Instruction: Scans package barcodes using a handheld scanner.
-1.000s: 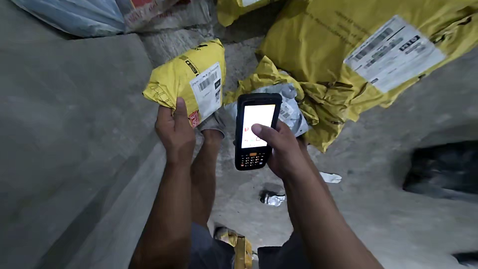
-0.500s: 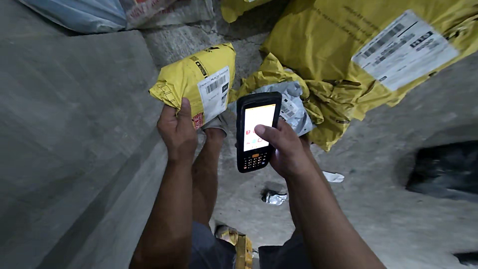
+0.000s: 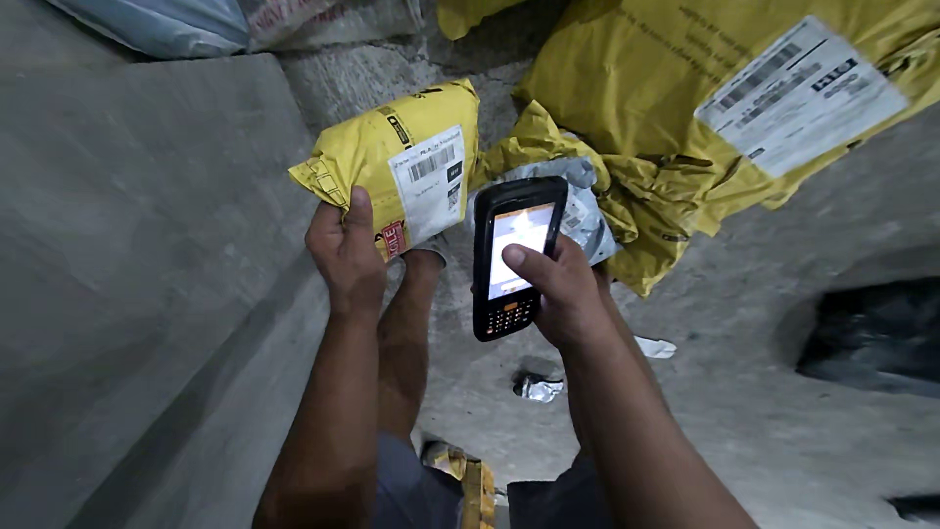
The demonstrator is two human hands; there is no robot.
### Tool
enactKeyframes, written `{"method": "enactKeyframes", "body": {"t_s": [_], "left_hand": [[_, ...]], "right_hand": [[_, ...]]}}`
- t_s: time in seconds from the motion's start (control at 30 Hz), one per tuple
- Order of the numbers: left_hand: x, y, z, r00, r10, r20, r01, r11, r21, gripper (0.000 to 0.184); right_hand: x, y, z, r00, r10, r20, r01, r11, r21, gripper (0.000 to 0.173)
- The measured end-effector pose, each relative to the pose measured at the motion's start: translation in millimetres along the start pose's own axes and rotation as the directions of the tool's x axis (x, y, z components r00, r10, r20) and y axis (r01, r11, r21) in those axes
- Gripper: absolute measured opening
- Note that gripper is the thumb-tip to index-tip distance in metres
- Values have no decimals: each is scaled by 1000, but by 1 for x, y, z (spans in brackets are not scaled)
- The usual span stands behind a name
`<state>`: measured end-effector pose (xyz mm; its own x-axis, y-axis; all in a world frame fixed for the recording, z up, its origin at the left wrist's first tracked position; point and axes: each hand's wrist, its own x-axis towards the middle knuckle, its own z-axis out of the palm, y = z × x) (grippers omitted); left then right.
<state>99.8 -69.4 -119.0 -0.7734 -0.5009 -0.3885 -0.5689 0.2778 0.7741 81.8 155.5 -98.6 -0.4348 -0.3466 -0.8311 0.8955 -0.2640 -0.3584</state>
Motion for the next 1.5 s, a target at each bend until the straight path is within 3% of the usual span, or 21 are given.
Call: {"method": "enactKeyframes", "body": {"t_s": [0.1, 0.23, 0.37, 0.63, 1.13, 1.23, 1.33, 1.5], "left_hand": [[1, 0, 0, 1000, -1, -4, 1, 1000, -18, 23], [5, 0, -4, 996, -84, -2, 84, 991, -106, 23], [9, -1, -15, 985, -169, 34, 172, 954, -247, 30], [12, 2, -19, 987, -124, 104, 158, 876, -456, 33], [11, -3, -14, 988, -154, 12, 148, 922, -357, 31], [14, -3, -12, 991, -136, -13, 128, 958, -255, 29], [18, -5, -15, 996, -83, -32, 78, 988, -131, 25], [24, -13, -26, 999, 34, -25, -32, 997, 73, 21]], "right_hand": [[0, 2, -3, 999, -9, 41, 8, 1000, 19, 44], [-1, 0, -1, 1000, 4, -11, -4, 1000, -10, 34], [-1, 2, -16, 997, -51, 54, 48, 997, 56, 41], [1, -6, -32, 996, -57, 64, 53, 997, 63, 46], [0, -7, -19, 1000, 12, 21, -12, 999, -35, 40], [0, -13, -24, 993, 39, 114, -26, 993, -116, 42], [-3, -21, -36, 964, 141, 224, -87, 968, -234, 45], [-6, -25, -44, 919, 352, 175, -294, 912, -287, 48]]}}
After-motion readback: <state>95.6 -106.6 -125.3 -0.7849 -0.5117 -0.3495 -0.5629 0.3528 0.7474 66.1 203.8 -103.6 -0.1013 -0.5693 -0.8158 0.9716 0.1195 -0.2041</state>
